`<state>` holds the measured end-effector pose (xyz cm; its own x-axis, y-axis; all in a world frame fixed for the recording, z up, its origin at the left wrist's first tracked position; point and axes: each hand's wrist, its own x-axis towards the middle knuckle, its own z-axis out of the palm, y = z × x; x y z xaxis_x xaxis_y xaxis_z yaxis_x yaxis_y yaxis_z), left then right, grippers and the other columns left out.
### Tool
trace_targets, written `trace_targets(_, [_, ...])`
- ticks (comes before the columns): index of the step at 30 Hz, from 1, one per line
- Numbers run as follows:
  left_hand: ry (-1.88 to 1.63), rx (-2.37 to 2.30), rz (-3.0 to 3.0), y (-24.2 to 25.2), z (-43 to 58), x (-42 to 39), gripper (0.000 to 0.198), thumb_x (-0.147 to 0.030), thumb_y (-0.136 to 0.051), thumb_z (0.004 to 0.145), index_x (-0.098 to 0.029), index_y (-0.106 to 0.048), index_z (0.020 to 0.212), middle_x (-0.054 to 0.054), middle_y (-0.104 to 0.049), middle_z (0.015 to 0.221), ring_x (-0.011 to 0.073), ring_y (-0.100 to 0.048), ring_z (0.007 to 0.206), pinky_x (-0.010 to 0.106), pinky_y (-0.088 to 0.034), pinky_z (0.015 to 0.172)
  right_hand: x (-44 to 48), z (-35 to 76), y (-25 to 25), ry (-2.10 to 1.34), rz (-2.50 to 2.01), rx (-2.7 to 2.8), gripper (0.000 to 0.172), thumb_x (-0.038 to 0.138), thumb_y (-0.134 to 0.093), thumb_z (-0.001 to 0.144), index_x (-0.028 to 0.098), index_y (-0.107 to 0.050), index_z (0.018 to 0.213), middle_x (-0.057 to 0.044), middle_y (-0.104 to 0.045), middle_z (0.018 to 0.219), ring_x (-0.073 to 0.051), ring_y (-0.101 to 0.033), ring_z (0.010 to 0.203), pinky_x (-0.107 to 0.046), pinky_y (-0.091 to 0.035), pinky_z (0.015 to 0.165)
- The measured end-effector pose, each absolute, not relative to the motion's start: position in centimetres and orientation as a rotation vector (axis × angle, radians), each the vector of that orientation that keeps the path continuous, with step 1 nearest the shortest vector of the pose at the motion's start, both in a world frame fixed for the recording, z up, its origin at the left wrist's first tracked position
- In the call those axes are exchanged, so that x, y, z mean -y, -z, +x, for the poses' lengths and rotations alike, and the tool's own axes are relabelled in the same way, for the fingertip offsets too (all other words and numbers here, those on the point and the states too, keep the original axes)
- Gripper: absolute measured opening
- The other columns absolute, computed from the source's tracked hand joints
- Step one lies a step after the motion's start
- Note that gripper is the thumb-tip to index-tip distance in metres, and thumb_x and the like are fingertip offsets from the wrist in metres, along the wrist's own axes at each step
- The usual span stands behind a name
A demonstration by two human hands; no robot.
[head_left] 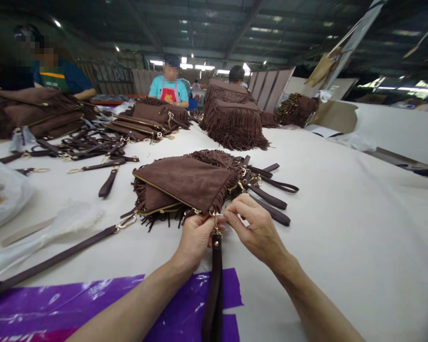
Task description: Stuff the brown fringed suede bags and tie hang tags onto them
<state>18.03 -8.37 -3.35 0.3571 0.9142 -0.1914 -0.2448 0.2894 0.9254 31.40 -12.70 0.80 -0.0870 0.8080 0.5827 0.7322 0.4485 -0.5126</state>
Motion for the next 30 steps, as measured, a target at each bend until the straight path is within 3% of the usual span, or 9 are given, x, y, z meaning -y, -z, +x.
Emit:
trace_targets(6, [-0.930,-0.750,0.946,3.4,18.1,8.5,0.039,-0.041,-0.077,0.061,-0.009,-0.073,0.085,0.009,-0.072,0.079,0.0167,-0.065,0.065,0.021,-0.051,0.047,12.3,31.2,-0.3,-0.244,-1.298,1.744,0.020,0.018,-0.052,0.092,0.018,-0.058,0.072,-0.001,-0.052,0.074,-0.014,-0.051,0.070,-0.026,-0.039,0.062])
trace_targets(9, [-0.913,-0.733,0.940,3.5,18.1,8.5,0.042,-0.044,-0.079,0.062,-0.009,-0.072,0.085,0.009,-0.073,0.079,0.0169,-0.066,0.067,0.023,-0.055,0.053,12.1,31.1,0.0,-0.236,-1.315,1.730,0.019,0.015,-0.053,0.090,0.018,-0.058,0.071,0.000,-0.053,0.074,-0.014,-0.051,0.070,-0.026,-0.039,0.062])
trace_targets(20, [-0.871,-0.721,0.940,3.3,18.1,8.6,0.050,-0.050,-0.082,0.059,-0.009,-0.072,0.086,0.009,-0.073,0.081,0.0167,-0.067,0.070,0.022,-0.056,0.058,11.8,31.2,0.3,-0.218,-1.364,1.742,0.020,0.015,-0.054,0.088,0.018,-0.058,0.069,0.000,-0.053,0.073,-0.013,-0.051,0.067,-0.026,-0.038,0.060])
trace_targets(30, [-0.858,-0.714,0.957,3.7,18.4,8.6,0.048,-0.047,-0.081,0.061,-0.010,-0.068,0.087,0.006,-0.072,0.074,0.0152,-0.066,0.066,0.023,-0.057,0.057,11.6,31.2,0.8,-0.168,-1.446,1.753,0.018,0.020,-0.059,0.088,0.019,-0.069,0.073,0.000,-0.058,0.071,-0.014,-0.056,0.065,-0.027,-0.040,0.061])
